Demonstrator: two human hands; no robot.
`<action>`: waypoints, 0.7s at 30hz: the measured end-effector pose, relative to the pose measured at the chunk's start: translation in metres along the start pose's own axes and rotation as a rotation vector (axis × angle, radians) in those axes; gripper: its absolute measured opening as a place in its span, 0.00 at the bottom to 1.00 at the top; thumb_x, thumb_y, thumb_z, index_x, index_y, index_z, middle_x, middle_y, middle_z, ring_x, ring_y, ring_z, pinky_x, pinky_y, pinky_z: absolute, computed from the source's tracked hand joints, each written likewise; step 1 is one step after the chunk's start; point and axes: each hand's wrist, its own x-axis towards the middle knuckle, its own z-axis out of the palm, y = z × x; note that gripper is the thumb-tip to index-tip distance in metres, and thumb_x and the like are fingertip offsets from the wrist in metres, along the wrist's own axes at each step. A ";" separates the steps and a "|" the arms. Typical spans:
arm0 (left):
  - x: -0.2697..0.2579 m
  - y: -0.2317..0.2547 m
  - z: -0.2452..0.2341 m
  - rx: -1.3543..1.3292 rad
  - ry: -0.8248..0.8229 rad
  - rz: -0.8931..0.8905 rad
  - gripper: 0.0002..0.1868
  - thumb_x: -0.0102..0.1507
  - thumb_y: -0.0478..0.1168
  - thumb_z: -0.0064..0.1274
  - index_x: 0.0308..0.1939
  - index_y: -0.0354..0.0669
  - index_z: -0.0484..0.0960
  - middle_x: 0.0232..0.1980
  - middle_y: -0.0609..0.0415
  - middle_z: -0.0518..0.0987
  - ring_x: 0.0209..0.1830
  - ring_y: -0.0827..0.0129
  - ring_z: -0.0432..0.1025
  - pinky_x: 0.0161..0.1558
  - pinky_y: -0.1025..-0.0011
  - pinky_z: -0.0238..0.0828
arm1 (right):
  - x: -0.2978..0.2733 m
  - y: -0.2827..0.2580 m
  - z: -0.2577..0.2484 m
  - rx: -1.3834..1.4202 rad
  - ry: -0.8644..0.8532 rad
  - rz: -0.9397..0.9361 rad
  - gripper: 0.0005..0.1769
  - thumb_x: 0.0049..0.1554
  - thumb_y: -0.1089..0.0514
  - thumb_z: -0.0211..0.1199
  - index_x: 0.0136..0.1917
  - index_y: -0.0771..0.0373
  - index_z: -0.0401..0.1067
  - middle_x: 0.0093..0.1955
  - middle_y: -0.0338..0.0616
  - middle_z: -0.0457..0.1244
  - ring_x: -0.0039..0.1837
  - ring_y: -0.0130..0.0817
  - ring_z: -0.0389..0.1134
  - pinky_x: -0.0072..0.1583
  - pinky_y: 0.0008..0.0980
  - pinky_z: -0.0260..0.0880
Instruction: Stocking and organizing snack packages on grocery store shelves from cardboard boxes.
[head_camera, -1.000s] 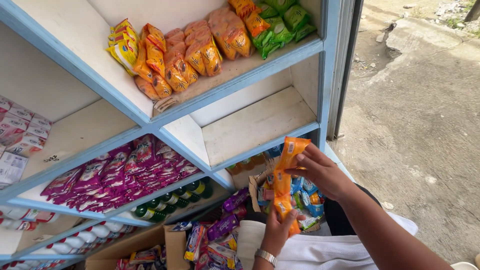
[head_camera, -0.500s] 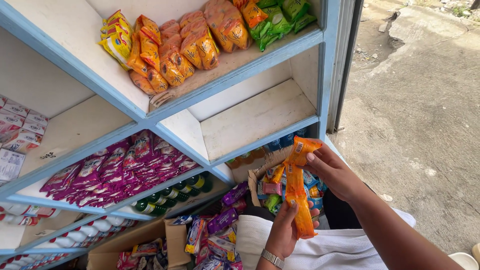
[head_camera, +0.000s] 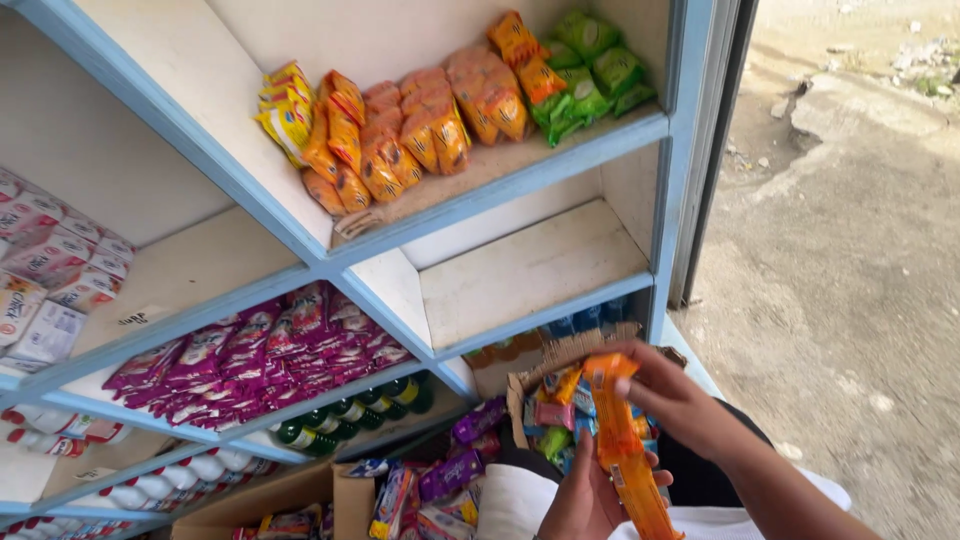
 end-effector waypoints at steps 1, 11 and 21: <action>0.000 -0.001 -0.003 -0.113 -0.019 -0.025 0.42 0.69 0.70 0.35 0.78 0.49 0.59 0.61 0.46 0.75 0.62 0.51 0.77 0.60 0.54 0.77 | -0.003 0.001 0.003 -0.019 -0.071 0.090 0.29 0.59 0.48 0.61 0.72 0.59 0.66 0.68 0.53 0.65 0.73 0.46 0.64 0.71 0.46 0.64; 0.012 0.023 -0.016 -0.268 0.199 0.086 0.43 0.66 0.69 0.38 0.78 0.51 0.57 0.69 0.48 0.72 0.67 0.57 0.74 0.65 0.55 0.77 | -0.005 0.026 0.029 -0.851 -0.212 0.052 0.22 0.58 0.49 0.73 0.65 0.47 0.79 0.86 0.46 0.43 0.86 0.46 0.38 0.78 0.46 0.46; 0.007 0.019 -0.044 -0.053 0.426 0.214 0.30 0.68 0.51 0.47 0.71 0.44 0.65 0.60 0.51 0.78 0.59 0.64 0.76 0.60 0.62 0.74 | 0.005 0.051 0.028 -0.541 -0.224 -0.118 0.17 0.60 0.56 0.64 0.62 0.60 0.76 0.70 0.44 0.64 0.72 0.41 0.65 0.69 0.40 0.69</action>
